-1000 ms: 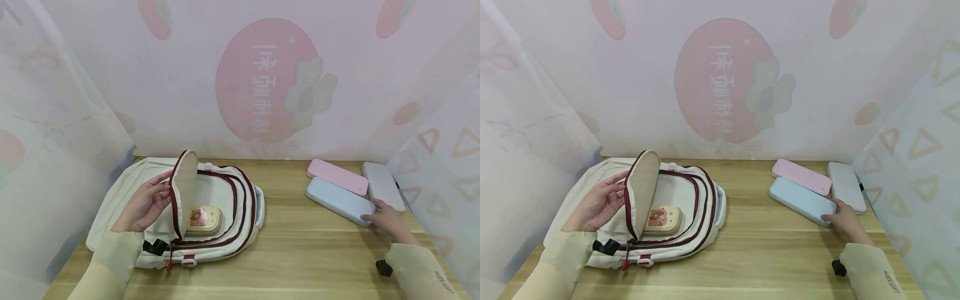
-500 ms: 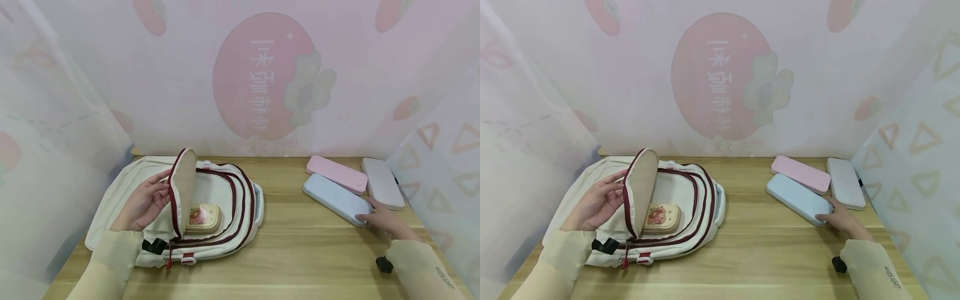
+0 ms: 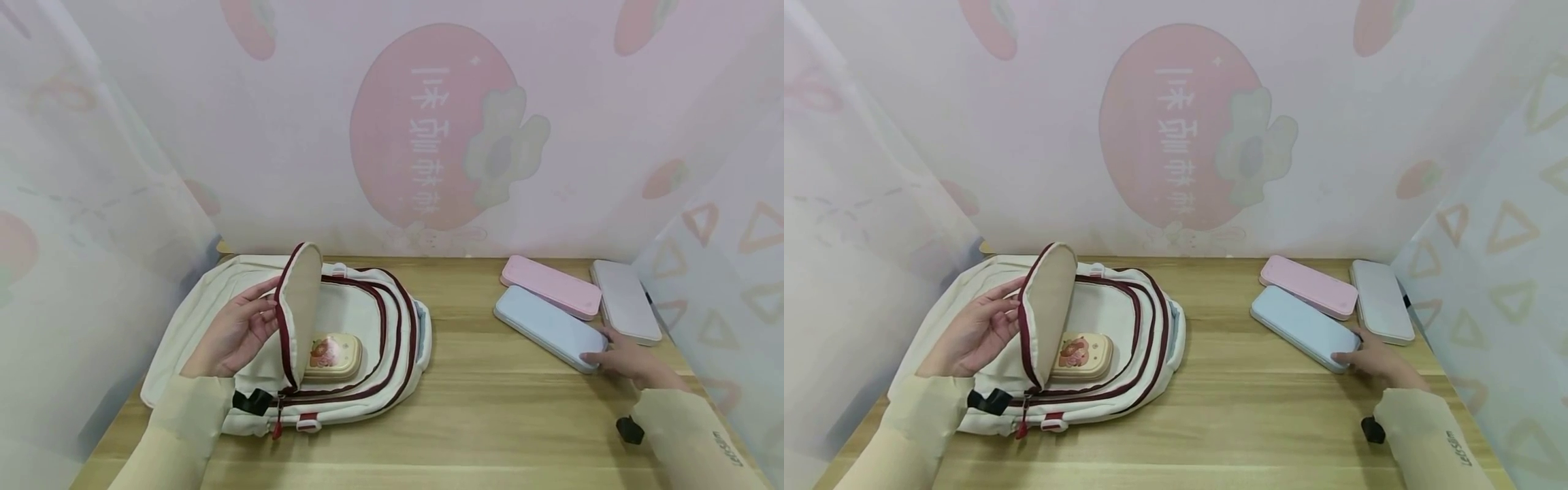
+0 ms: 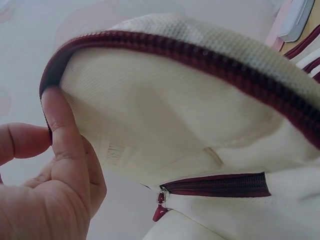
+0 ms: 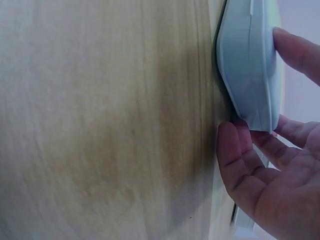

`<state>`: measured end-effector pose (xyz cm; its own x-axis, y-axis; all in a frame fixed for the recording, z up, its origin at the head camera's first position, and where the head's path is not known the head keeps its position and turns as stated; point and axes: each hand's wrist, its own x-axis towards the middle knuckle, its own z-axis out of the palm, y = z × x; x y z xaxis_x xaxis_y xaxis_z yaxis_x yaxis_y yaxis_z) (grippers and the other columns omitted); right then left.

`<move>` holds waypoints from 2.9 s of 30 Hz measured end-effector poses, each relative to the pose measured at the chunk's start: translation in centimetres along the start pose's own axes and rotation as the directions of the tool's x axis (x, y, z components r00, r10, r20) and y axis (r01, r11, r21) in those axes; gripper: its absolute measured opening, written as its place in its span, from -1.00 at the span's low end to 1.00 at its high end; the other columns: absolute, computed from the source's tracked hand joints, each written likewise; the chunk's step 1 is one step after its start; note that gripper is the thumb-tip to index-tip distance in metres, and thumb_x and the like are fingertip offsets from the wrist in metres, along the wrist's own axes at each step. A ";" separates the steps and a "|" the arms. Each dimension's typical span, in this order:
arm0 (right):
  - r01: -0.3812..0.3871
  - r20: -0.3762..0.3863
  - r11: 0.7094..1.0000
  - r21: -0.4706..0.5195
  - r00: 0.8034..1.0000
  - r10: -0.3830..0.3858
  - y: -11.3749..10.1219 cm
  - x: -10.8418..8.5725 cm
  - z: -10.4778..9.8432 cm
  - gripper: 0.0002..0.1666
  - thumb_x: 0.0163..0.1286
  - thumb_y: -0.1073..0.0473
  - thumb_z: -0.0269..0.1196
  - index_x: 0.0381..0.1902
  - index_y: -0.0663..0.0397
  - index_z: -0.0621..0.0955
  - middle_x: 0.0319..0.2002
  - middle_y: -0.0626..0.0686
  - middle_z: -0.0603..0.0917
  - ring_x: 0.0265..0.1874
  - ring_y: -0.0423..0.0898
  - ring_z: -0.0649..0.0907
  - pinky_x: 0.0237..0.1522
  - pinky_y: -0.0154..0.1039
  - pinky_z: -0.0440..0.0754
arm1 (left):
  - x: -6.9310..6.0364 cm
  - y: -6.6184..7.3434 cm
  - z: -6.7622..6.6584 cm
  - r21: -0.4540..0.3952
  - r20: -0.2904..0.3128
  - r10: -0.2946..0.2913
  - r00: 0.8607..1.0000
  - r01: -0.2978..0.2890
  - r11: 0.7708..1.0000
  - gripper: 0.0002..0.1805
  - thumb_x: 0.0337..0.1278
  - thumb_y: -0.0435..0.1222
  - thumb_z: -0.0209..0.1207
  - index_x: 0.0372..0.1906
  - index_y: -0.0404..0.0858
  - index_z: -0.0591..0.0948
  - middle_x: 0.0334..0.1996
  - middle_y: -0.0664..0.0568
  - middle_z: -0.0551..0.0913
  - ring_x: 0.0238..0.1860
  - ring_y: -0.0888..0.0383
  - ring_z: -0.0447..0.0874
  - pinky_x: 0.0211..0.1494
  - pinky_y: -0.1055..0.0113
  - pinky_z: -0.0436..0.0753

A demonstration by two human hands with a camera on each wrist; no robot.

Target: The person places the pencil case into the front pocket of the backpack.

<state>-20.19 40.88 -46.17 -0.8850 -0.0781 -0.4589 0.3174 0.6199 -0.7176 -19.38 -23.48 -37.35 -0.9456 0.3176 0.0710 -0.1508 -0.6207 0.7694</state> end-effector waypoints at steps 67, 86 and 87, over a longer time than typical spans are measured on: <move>0.191 -0.086 0.666 0.721 0.978 -0.188 1.3 -1.3 1.9 -0.02 0.66 0.29 0.04 0.68 -0.05 -0.33 0.12 0.04 0.37 -0.09 -0.19 0.70 0.01 -0.08 0.72 | -0.2 0.0 -0.5 0.016 0.018 0.019 1.000 -0.019 1.000 -0.56 0.53 -0.63 -0.18 0.22 -0.34 0.61 -0.06 -0.13 0.69 -0.15 0.09 0.73 -0.02 0.29 0.70; 0.186 -0.034 0.654 0.733 0.971 -0.238 -1.2 -1.4 2.3 -0.20 0.66 0.27 0.04 0.65 -0.30 -0.02 0.08 -0.02 0.43 -0.07 -0.13 0.69 0.04 -0.07 0.71 | 0.1 0.2 -0.4 0.020 0.017 0.014 1.000 -0.015 1.000 -0.55 0.52 -0.64 -0.17 0.20 -0.32 0.63 -0.09 -0.12 0.69 -0.16 0.11 0.73 -0.03 0.31 0.70; 0.188 -0.032 0.653 0.733 0.970 -0.243 -1.3 -1.3 2.3 -0.24 0.66 0.28 0.05 0.61 -0.34 0.04 0.08 -0.01 0.44 -0.07 -0.13 0.69 0.04 -0.07 0.71 | 0.1 0.2 -0.4 0.021 0.018 0.014 1.000 -0.014 1.000 -0.55 0.52 -0.64 -0.18 0.20 -0.32 0.63 -0.09 -0.12 0.69 -0.16 0.11 0.73 -0.03 0.31 0.70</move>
<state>-18.63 38.34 -45.81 -0.9461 -0.2012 -0.2539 0.2908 -0.1822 -0.9393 -19.58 -23.85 -37.48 -0.9422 0.3218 0.0929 -0.1313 -0.6101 0.7813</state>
